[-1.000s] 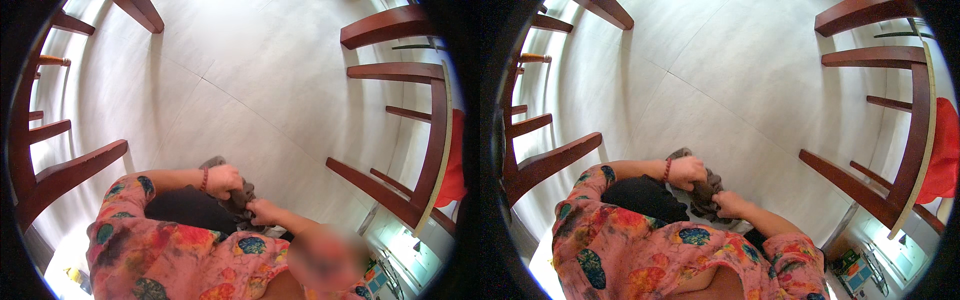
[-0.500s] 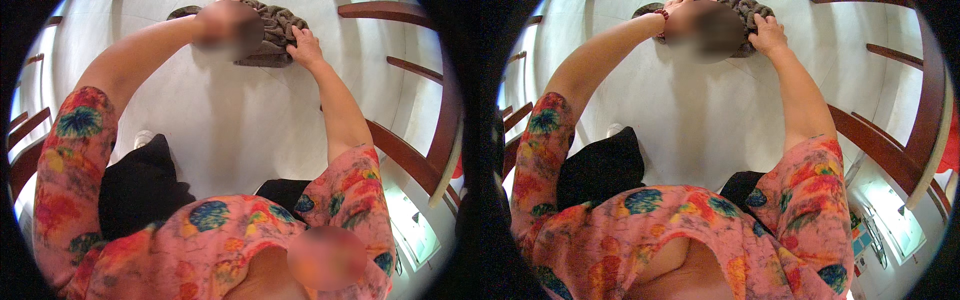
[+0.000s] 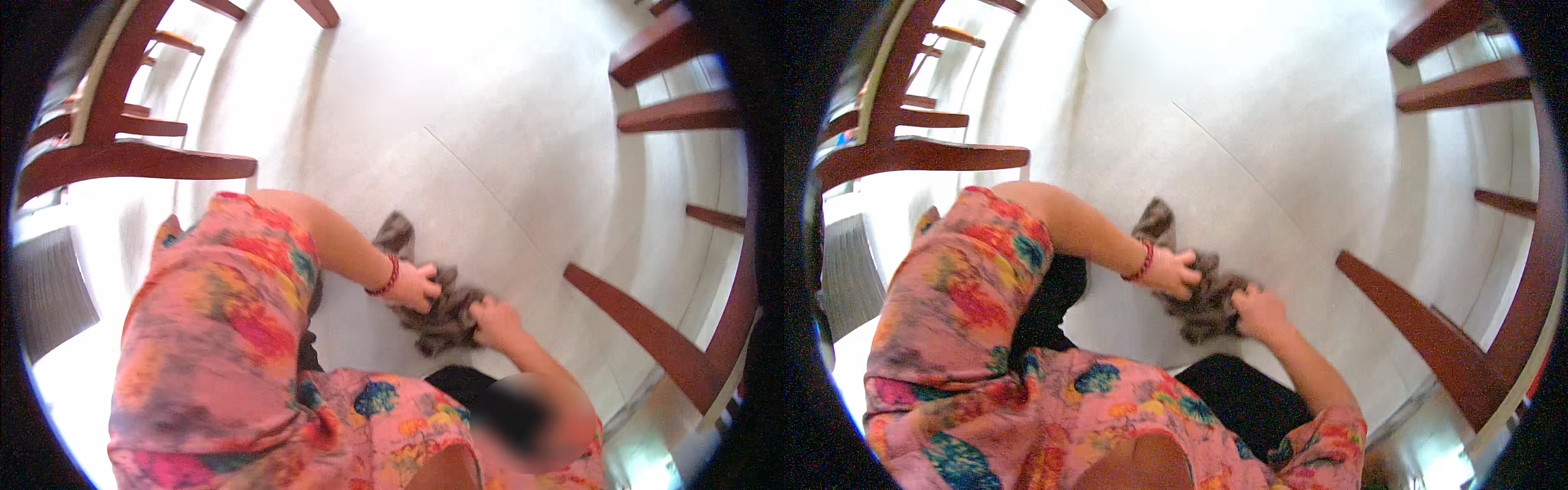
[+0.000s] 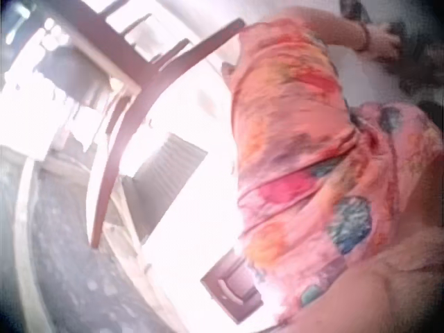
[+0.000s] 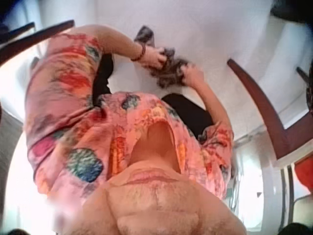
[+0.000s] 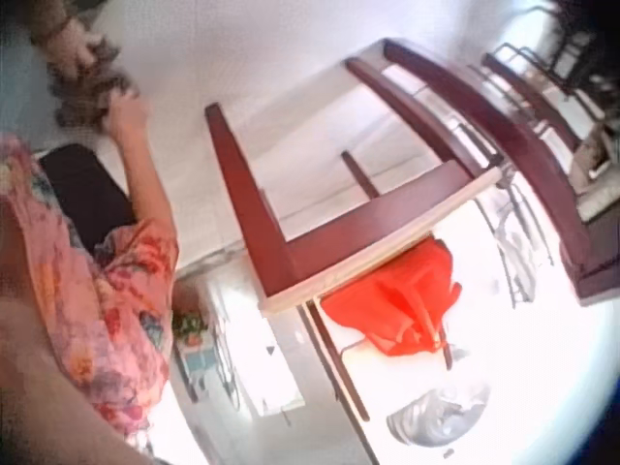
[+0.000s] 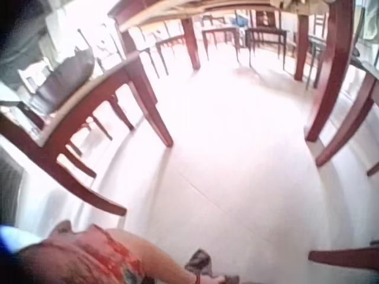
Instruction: The person wrings out a cloth in a metal bowl of water, then walks around the room and wipes the tiled floor with the cloth. The person also moves a wooden chair to clean underneath it before returning it to its original position.
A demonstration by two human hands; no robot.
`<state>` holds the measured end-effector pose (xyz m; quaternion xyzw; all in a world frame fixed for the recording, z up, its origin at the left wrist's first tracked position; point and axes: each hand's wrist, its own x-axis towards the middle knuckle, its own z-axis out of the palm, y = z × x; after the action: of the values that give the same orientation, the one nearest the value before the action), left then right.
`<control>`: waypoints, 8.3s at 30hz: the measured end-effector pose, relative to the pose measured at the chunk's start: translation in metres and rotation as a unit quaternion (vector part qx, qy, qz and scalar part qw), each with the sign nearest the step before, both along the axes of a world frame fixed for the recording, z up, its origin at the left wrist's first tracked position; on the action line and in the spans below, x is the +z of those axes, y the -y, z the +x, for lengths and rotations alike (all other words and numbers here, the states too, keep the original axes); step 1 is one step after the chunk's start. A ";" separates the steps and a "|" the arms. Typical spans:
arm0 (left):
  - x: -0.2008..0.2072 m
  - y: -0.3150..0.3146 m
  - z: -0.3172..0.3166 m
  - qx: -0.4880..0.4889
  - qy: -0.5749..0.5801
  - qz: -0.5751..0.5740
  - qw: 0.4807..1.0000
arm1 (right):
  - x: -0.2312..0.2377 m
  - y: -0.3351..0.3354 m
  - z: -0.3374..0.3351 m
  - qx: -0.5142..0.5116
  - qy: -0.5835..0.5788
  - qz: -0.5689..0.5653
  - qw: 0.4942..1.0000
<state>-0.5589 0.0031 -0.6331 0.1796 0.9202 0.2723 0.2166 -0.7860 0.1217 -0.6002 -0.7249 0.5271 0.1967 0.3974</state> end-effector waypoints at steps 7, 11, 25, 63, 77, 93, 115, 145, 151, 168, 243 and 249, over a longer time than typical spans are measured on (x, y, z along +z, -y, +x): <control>0.048 0.080 -0.002 0.401 -0.047 -0.117 0.907 | -0.005 0.069 -0.024 -0.300 0.277 -0.186 0.894; 0.018 0.117 0.021 0.630 0.062 -0.210 0.745 | 0.015 0.134 0.004 -0.186 0.081 -0.275 0.940; 0.038 0.119 -0.002 0.613 0.286 -0.219 0.703 | -0.006 0.147 0.014 -0.047 -0.166 -0.197 0.965; 0.065 0.040 0.365 0.804 0.023 0.003 0.594 | -0.008 0.140 0.386 -0.096 0.132 -0.308 0.937; 0.019 -0.007 0.492 0.859 -0.031 -0.141 0.490 | -0.017 0.123 0.522 0.074 0.092 -0.277 0.954; 0.049 -0.066 0.546 0.908 -0.390 -0.047 0.142 | 0.038 0.089 0.542 -0.202 0.375 -0.077 0.902; 0.029 -0.125 0.543 0.931 -0.179 -0.021 0.318 | 0.021 0.057 0.579 -0.131 0.309 0.277 0.900; 0.004 0.025 0.510 0.875 -0.069 -0.161 0.451 | 0.016 0.265 0.593 -0.219 0.034 -0.264 0.939; 0.016 0.038 0.524 0.875 -0.054 -0.156 0.455 | -0.020 0.292 0.633 -0.443 -0.037 -0.153 0.883; -0.003 0.035 0.550 0.810 0.020 -0.070 0.582 | -0.051 0.417 0.678 -0.044 0.065 -0.414 0.907; 0.049 -0.185 0.550 0.867 -0.166 0.218 0.417 | -0.014 0.092 0.628 0.136 0.384 0.064 0.911; 0.063 -0.184 0.543 0.909 -0.239 0.270 0.210 | 0.012 0.190 0.633 -0.172 0.381 -0.129 0.899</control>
<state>-0.0157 0.1869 -0.5702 -0.6750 0.3348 0.4598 -0.4699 -0.1531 -0.0687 -0.5885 -0.6874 0.4725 -0.2357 0.4986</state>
